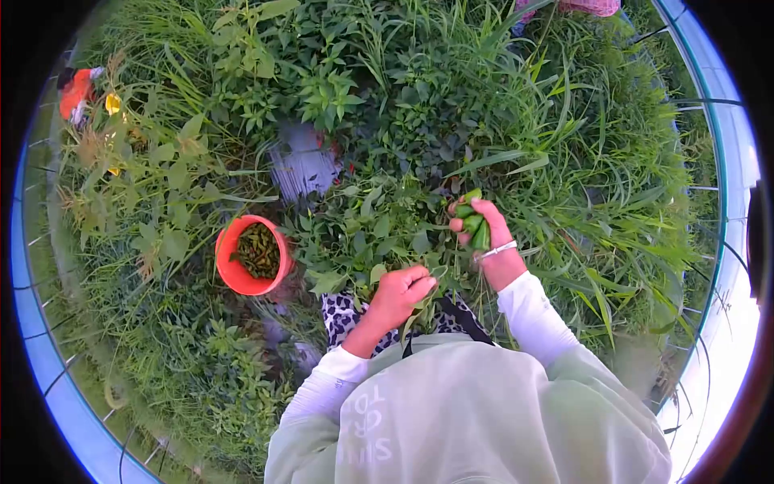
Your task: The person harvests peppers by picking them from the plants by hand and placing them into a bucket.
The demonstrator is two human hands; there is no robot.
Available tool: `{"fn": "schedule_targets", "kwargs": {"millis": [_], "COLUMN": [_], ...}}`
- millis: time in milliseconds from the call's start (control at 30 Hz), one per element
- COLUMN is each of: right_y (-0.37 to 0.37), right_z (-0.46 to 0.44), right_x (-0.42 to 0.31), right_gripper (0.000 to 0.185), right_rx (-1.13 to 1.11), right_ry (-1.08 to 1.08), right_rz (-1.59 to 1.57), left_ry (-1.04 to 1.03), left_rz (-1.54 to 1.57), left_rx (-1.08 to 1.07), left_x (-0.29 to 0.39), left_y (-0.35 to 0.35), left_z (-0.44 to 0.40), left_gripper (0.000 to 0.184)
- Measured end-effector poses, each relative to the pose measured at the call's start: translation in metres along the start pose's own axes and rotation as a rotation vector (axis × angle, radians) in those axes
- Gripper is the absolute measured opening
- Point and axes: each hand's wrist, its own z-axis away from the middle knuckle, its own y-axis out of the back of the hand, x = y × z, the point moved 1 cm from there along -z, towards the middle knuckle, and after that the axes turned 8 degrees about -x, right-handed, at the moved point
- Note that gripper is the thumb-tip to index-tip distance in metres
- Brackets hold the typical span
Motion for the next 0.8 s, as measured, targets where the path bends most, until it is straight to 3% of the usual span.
{"fn": "schedule_targets", "kwargs": {"millis": [67, 100, 133, 167, 200, 267, 300, 333, 400, 433, 467, 500, 533, 567, 633, 733, 800], "right_y": [-0.001, -0.002, -0.003, -0.003, -0.005, -0.014, -0.024, -0.035, -0.065, -0.081, -0.094, -0.109, -0.126, -0.134, -0.148, -0.172, -0.183], "right_z": [-0.008, -0.01, -0.015, -0.02, -0.024, -0.032, -0.033, -0.034, -0.039, -0.038, -0.04, -0.042, -0.048, -0.052, -0.059, -0.075, -0.085], "right_x": [-0.009, -0.012, -0.012, -0.01, -0.006, 0.006, 0.013, 0.024, 0.052, 0.063, 0.076, 0.089, 0.102, 0.115, 0.134, 0.147, 0.157], "right_gripper": [0.026, 0.027, 0.026, 0.024, 0.022, 0.02, 0.02, 0.02, 0.016, 0.016, 0.02, 0.025, 0.029, 0.031, 0.032, 0.038, 0.043], "right_rx": [-0.008, -0.011, 0.012, -0.007, -0.025, -0.047, -0.077, -0.088, -0.107, -0.195, -0.284, -0.387, -0.562, -0.626, -0.705, -0.906, -1.053], "right_ry": [0.039, 0.037, 0.033, 0.026, 0.019, -0.042, -0.062, -0.084, 0.03, 0.018, 0.101, 0.262, 0.556, 0.53, 0.486, 0.604, 0.493], "right_rz": [-0.052, -0.062, -0.043, -0.078, -0.113, -0.074, -0.026, -0.02, 0.453, 0.641, 0.952, 1.237, 1.457, 1.55, 1.64, 1.81, 1.785], "left_ry": [0.066, -0.058, -0.17, -0.072, -0.038, -0.038, -0.171, -0.158, 0.13, 0.137, 0.136, -0.007, -0.164, -0.285, -0.34, -0.454, -0.395], "left_rz": [-0.006, -0.131, -0.264, -0.34, -0.337, -0.505, -0.382, -0.377, 0.948, 1.193, 1.21, 1.481, 1.741, 1.836, 1.88, 1.884, 1.626], "left_rx": [-0.082, -0.088, -0.073, -0.144, -0.092, 0.395, 0.506, 0.528, 0.308, 0.156, 0.17, 0.05, -0.083, -0.103, -0.016, 0.056, 0.303], "left_x": [-0.025, -0.033, -0.032, -0.034, -0.037, -0.043, -0.058, -0.052, -0.049, -0.052, -0.06, -0.069, -0.078, -0.088, -0.111, -0.132, -0.134], "left_y": [-0.003, -0.008, -0.007, -0.003, -0.003, 0.006, 0.014, 0.022, 0.034, 0.042, 0.044, 0.047, 0.052, 0.057, 0.071, 0.095, 0.113], "left_z": [0.0, 0.001, 0.005, 0.008, 0.013, 0.01, 0.006, 0.008, 0.012, 0.013, 0.017, 0.018, 0.019, 0.022, 0.029, 0.045, 0.054], "left_gripper": [0.023, 0.022, 0.029, 0.049, 0.049, 0.056, 0.053, 0.053, 0.05, 0.054, 0.054, 0.053, 0.052, 0.049, 0.049, 0.047, 0.045]}}
